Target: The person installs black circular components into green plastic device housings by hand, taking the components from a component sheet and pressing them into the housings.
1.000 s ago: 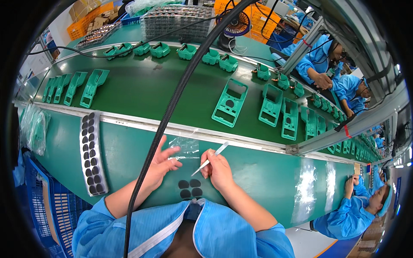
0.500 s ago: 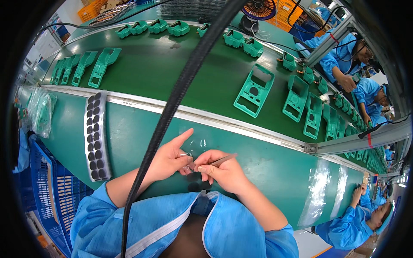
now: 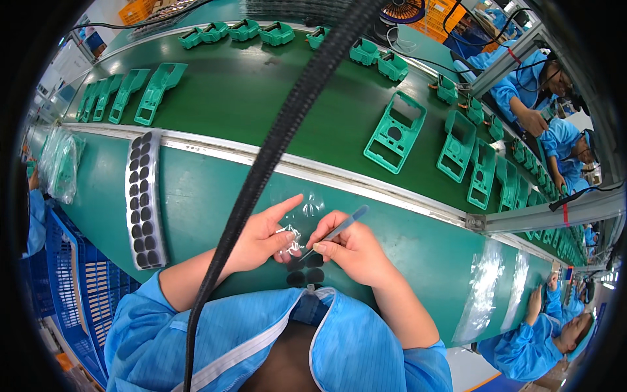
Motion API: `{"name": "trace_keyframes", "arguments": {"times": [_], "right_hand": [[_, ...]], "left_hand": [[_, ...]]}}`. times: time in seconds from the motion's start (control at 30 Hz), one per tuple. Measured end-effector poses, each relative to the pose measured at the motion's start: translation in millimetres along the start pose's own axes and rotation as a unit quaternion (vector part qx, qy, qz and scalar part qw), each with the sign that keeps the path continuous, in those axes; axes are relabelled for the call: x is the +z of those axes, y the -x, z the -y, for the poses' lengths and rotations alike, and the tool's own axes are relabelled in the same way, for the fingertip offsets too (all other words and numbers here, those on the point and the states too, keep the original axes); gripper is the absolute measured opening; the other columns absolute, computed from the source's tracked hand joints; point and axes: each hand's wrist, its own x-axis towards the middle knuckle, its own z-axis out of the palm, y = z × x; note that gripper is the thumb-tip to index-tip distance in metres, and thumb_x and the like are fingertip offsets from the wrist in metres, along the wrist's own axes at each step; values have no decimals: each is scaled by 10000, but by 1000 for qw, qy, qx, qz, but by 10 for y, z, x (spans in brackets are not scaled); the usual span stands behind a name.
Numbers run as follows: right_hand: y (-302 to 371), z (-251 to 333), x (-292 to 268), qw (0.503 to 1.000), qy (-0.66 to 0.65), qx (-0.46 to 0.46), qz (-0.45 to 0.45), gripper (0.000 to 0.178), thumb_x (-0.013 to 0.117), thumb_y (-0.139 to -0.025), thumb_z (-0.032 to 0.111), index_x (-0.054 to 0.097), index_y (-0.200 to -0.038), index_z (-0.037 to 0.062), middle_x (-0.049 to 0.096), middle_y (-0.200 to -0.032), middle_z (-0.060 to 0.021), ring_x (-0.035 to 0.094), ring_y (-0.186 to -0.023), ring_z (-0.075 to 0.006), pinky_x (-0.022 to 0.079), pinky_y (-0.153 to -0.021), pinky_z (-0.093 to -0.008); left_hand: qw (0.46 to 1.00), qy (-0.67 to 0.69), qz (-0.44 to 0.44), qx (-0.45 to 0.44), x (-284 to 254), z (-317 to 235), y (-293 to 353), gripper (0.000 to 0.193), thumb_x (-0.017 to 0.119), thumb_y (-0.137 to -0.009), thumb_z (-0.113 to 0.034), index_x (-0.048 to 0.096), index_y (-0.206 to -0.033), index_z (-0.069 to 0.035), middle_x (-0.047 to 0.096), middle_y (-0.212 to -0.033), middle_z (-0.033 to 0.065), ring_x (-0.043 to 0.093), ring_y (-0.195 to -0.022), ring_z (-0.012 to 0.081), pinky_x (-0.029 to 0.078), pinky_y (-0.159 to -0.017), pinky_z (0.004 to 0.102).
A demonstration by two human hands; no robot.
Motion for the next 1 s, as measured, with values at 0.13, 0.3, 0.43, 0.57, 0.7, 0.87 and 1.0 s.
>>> {"name": "trace_keyframes", "arguments": {"times": [0.13, 0.3, 0.43, 0.57, 0.7, 0.87, 1.0], "right_hand": [[-12, -69, 49, 999, 31, -23, -36, 145, 608, -845, -10, 501, -928, 39, 631, -904, -60, 595, -767, -90, 485, -672, -232], [-4, -76, 33, 997, 71, -21, -28, 144, 622, -831, -25, 520, -913, 34, 628, -875, -48, 605, -783, -86, 484, -681, -224], [-1, -15, 58, 991, 128, -32, -23, 110, 631, -821, -22, 551, -881, 23, 628, -858, -35, 607, -769, -79, 483, -661, -220], [-15, -28, 58, 987, 159, -26, -18, 101, 635, -815, -16, 556, -868, 19, 618, -845, -41, 600, -720, -82, 475, -621, -228], [-70, -100, 61, 986, 166, -13, -18, 97, 639, -811, -8, 558, -858, 19, 614, -807, -44, 589, -684, -88, 465, -591, -241], [-85, -115, 98, 984, 179, -5, -24, 101, 654, -806, 8, 554, -819, 23, 618, -752, -59, 593, -692, -97, 472, -606, -251], [-6, -9, 154, 992, 100, -58, 45, 147, 663, -788, -12, 529, -809, 44, 630, -785, -90, 606, -714, -125, 487, -633, -255]], "left_hand": [[1000, -12, 26, -5, -12, 27, 10, 695, 498, -907, -11, 101, -1474, -67, 644, -798, 87, 612, -670, 117, 502, -606, 243], [999, -5, 38, 10, 19, 29, 27, 775, 508, -846, 58, 91, -1482, -89, 629, -793, 73, 602, -712, 105, 487, -651, 238], [999, -4, 46, 8, -10, 54, 12, 782, 496, -835, 68, 90, -1484, -95, 624, -788, 73, 599, -715, 103, 494, -659, 244], [998, -36, 46, 8, -6, 30, 22, 777, 506, -834, 64, 106, -1482, -89, 622, -769, 66, 596, -712, 101, 496, -662, 247], [997, -50, 41, 28, -10, 74, 14, 771, 513, -834, 59, 116, -1481, -82, 622, -755, 59, 589, -706, 96, 495, -661, 246], [997, -53, 38, 40, -34, 98, 25, 761, 518, -838, 55, 132, -1478, -85, 620, -754, 57, 584, -697, 96, 496, -661, 246], [997, -68, 6, 32, -56, 38, 59, 744, 521, -842, 59, 172, -1475, -117, 612, -746, 50, 587, -688, 99, 501, -657, 242]]}}
